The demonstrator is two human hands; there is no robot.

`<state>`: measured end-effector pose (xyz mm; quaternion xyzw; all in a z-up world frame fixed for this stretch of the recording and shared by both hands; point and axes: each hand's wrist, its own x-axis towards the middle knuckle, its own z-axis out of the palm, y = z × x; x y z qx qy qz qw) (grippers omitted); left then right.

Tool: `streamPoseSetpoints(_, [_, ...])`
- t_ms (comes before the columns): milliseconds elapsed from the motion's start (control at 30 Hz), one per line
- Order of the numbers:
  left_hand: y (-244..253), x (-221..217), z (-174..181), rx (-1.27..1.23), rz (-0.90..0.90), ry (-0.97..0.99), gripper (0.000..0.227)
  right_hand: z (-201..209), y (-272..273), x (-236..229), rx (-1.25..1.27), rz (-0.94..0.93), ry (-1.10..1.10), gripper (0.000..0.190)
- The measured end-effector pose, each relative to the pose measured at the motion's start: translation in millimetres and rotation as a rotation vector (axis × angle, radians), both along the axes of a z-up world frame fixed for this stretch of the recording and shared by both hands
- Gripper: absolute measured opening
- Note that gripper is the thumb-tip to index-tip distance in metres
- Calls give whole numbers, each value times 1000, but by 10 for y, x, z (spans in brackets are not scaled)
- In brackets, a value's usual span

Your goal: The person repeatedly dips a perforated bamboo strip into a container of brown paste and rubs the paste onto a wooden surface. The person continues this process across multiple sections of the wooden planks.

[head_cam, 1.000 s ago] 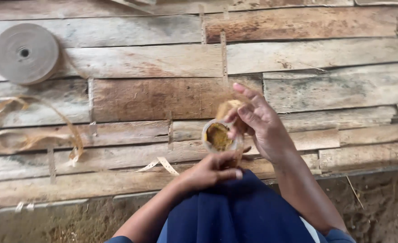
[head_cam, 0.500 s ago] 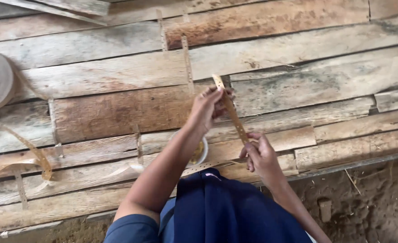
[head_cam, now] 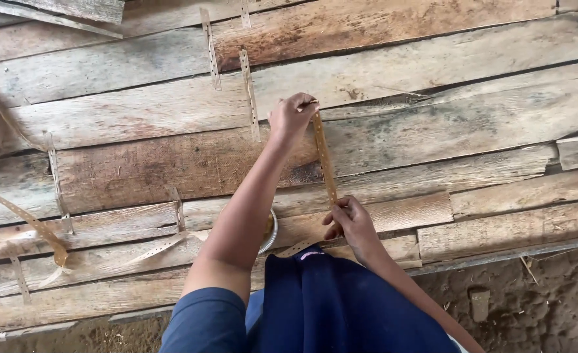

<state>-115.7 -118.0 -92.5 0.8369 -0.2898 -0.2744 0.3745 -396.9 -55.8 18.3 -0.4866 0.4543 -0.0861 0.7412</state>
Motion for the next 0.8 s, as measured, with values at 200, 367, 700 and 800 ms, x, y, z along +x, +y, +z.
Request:
streamPoseSetpoints(200, [-32,20,732,88,-15,-214,16,-21,-179,148,96,43,72,27])
streamPoseSetpoints(367, [-67,48,682,163,-21,-227,19,-103,-258,192,109,52,100,28])
streamPoseSetpoints(700, [-189,73,624,240,56,-147,30,-209,-236,211,142,9,94,25])
streamPoseSetpoints(800, [-261,90,568,255,71,-131,41,-238,-230,187,142,1,88,25])
